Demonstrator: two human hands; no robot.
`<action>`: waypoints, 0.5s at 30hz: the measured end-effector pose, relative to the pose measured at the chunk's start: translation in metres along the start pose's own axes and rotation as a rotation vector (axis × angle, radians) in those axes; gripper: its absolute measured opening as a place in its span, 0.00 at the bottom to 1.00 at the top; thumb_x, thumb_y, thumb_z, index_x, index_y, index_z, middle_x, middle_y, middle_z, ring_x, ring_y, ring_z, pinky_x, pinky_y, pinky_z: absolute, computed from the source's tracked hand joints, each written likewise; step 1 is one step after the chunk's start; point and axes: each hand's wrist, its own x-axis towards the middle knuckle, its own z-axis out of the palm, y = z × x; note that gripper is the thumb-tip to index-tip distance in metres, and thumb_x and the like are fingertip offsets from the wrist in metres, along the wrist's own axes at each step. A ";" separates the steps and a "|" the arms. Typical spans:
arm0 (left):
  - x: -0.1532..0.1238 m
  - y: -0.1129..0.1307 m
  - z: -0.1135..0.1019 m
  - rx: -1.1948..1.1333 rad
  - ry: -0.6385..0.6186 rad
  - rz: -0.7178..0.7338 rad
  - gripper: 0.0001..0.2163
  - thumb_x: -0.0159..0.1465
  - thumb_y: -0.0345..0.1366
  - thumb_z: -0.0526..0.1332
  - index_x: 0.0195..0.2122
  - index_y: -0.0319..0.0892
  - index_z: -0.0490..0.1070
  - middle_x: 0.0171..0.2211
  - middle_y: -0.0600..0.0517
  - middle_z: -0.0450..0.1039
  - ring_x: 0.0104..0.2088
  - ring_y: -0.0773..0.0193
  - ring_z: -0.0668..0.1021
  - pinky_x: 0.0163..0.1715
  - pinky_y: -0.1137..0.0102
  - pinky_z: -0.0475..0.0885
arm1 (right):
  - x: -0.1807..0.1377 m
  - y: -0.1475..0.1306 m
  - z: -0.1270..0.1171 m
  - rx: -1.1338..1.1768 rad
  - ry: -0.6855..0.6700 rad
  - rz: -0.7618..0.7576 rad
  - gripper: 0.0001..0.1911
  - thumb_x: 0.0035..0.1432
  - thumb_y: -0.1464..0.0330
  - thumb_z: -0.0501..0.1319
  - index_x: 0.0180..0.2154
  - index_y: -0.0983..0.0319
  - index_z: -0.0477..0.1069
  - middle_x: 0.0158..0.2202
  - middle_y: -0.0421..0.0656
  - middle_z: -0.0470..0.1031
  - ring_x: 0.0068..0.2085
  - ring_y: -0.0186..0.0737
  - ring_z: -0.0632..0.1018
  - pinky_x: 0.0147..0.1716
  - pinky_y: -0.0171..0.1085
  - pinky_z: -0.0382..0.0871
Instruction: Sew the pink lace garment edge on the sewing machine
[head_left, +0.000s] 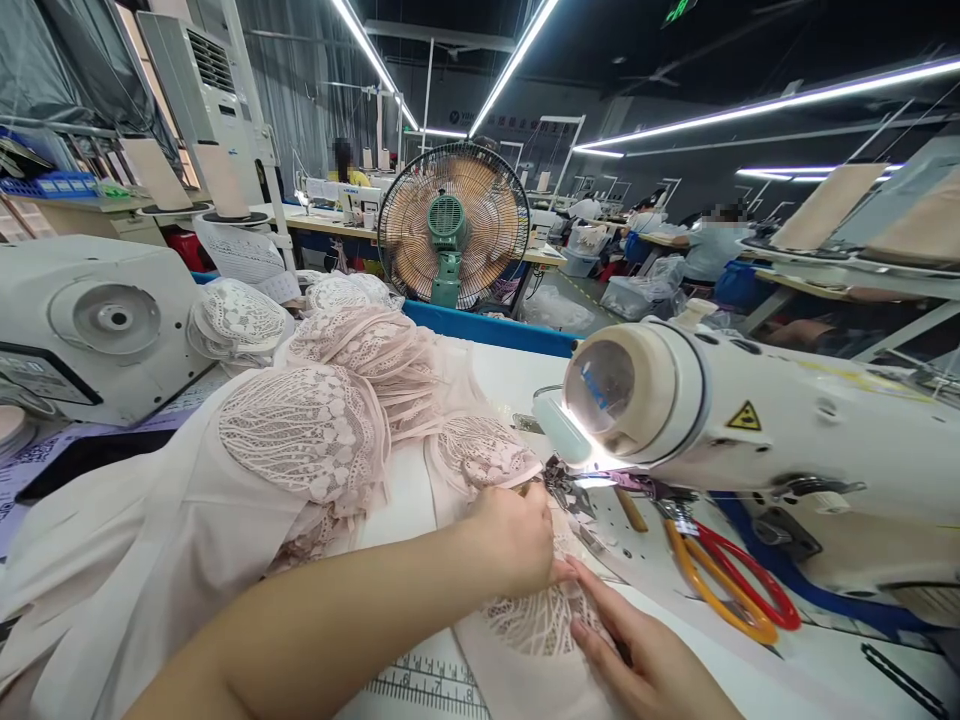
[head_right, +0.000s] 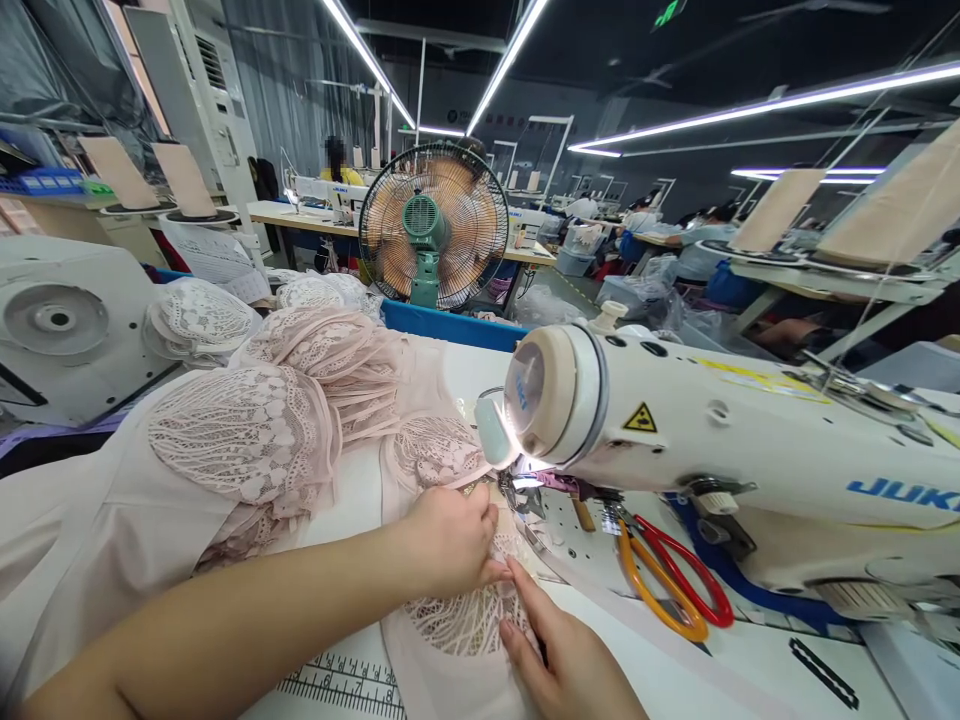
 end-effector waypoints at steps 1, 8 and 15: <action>0.000 0.001 0.000 -0.004 0.000 -0.006 0.29 0.63 0.55 0.44 0.52 0.36 0.66 0.45 0.42 0.62 0.35 0.57 0.72 0.26 0.66 0.67 | 0.001 -0.001 -0.001 -0.001 0.009 -0.006 0.26 0.53 0.59 0.55 0.53 0.59 0.67 0.33 0.42 0.81 0.35 0.46 0.80 0.31 0.35 0.74; 0.000 -0.005 0.002 0.008 0.226 0.154 0.22 0.64 0.51 0.48 0.36 0.39 0.74 0.45 0.47 0.63 0.45 0.56 0.65 0.48 0.57 0.60 | 0.008 -0.006 -0.006 -0.031 -0.015 0.020 0.28 0.53 0.58 0.52 0.55 0.61 0.66 0.35 0.45 0.81 0.36 0.47 0.80 0.31 0.35 0.73; 0.008 -0.012 0.003 -0.097 0.232 0.078 0.27 0.62 0.54 0.46 0.45 0.35 0.70 0.41 0.45 0.65 0.44 0.55 0.66 0.45 0.59 0.62 | 0.012 -0.002 -0.010 -0.048 -0.125 0.067 0.29 0.56 0.61 0.49 0.59 0.62 0.58 0.39 0.47 0.79 0.40 0.48 0.79 0.37 0.38 0.71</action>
